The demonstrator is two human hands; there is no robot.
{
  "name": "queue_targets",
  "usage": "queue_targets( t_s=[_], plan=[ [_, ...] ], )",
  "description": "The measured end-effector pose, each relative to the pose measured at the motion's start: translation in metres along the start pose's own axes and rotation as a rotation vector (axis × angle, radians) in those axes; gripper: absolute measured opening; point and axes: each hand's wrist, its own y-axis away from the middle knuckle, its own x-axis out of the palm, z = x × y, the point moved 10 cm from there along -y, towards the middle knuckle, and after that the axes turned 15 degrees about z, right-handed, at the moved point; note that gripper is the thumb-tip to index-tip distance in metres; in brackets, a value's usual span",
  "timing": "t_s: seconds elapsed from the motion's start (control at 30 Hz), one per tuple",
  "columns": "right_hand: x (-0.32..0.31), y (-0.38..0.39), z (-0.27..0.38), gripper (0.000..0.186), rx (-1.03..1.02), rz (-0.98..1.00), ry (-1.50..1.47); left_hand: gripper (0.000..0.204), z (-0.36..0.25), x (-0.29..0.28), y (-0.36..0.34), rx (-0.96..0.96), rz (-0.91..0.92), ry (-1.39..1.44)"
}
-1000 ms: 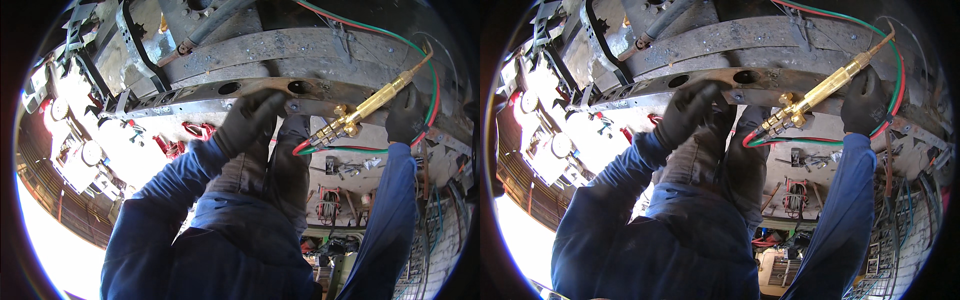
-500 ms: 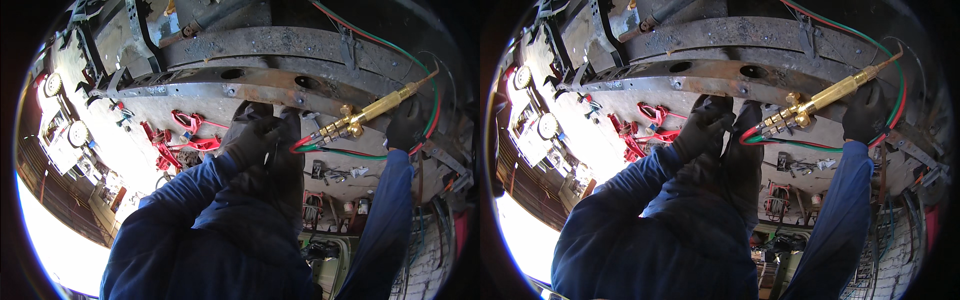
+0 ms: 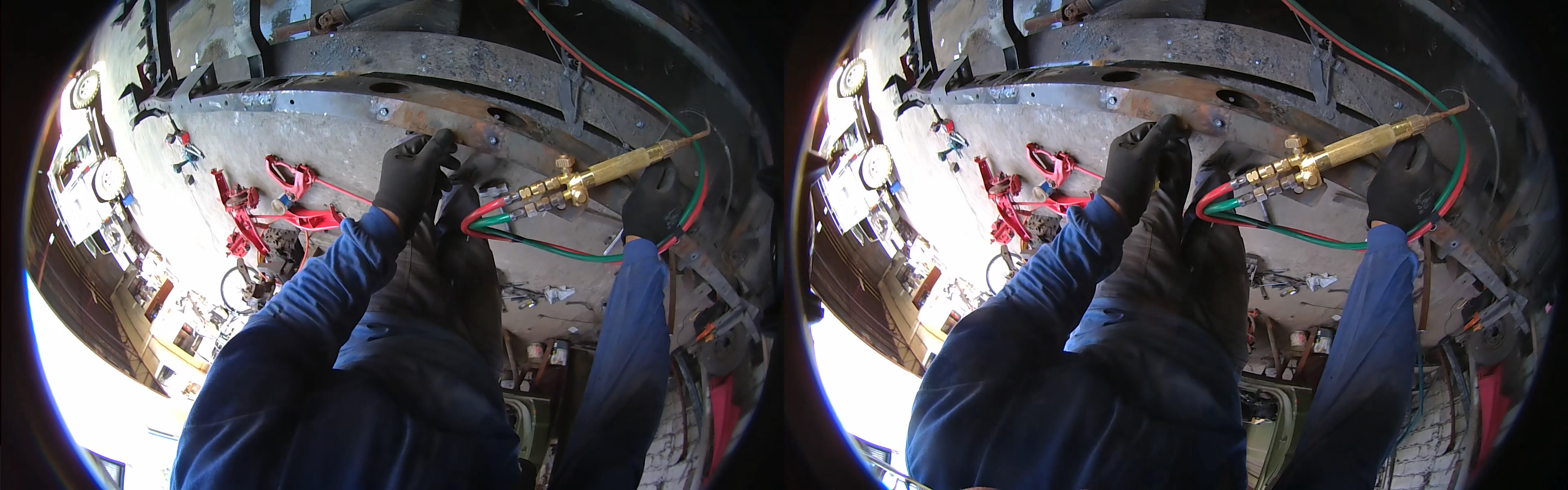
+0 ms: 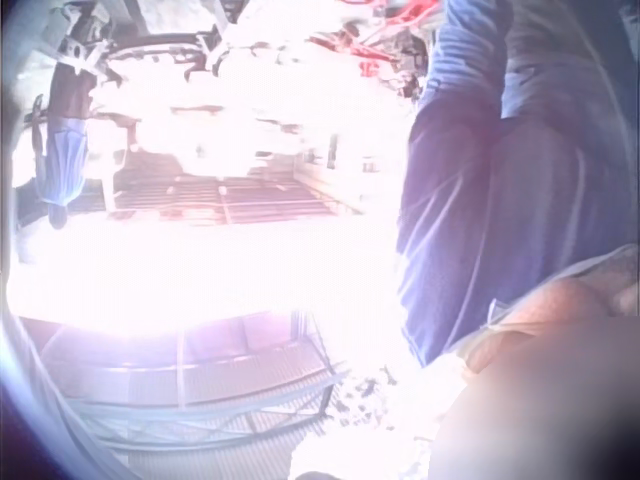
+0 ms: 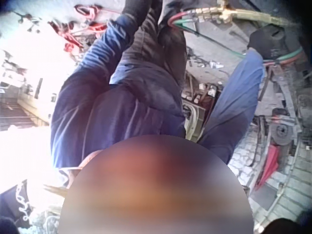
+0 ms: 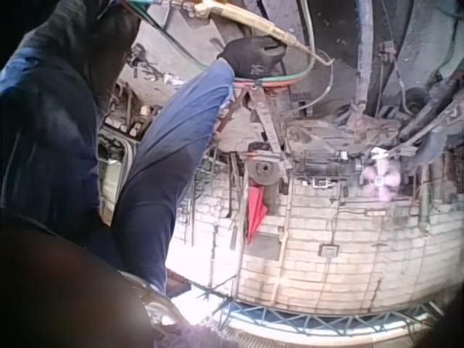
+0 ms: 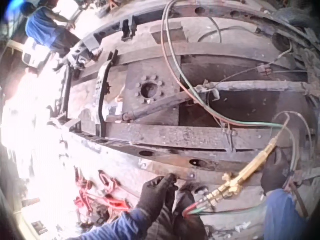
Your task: The person uses a welding torch to heat a section of a vehicle frame, then uses a hammer to strike and adjust the metal. They reposition the frame and continue hammering different areas to align components.
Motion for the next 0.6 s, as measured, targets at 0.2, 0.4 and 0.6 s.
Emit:
queue_targets(
  t_s=[0.2, 0.4, 0.6],
  plan=[
    [-0.001, 0.0, 0.013, 0.038, -0.084, -0.015, 0.174, 0.042, 0.002, -0.002, -0.004, -0.024, -0.026, -0.021],
    [-0.001, -0.002, -0.002, 0.04, 0.072, 0.047, -0.03, 0.036, -0.001, -0.004, -0.006, -0.02, -0.018, -0.024],
    [-0.002, -0.005, 0.005, 0.038, -0.058, -0.007, 0.082, 0.037, -0.002, -0.004, -0.007, -0.001, -0.025, -0.082]
  ],
)
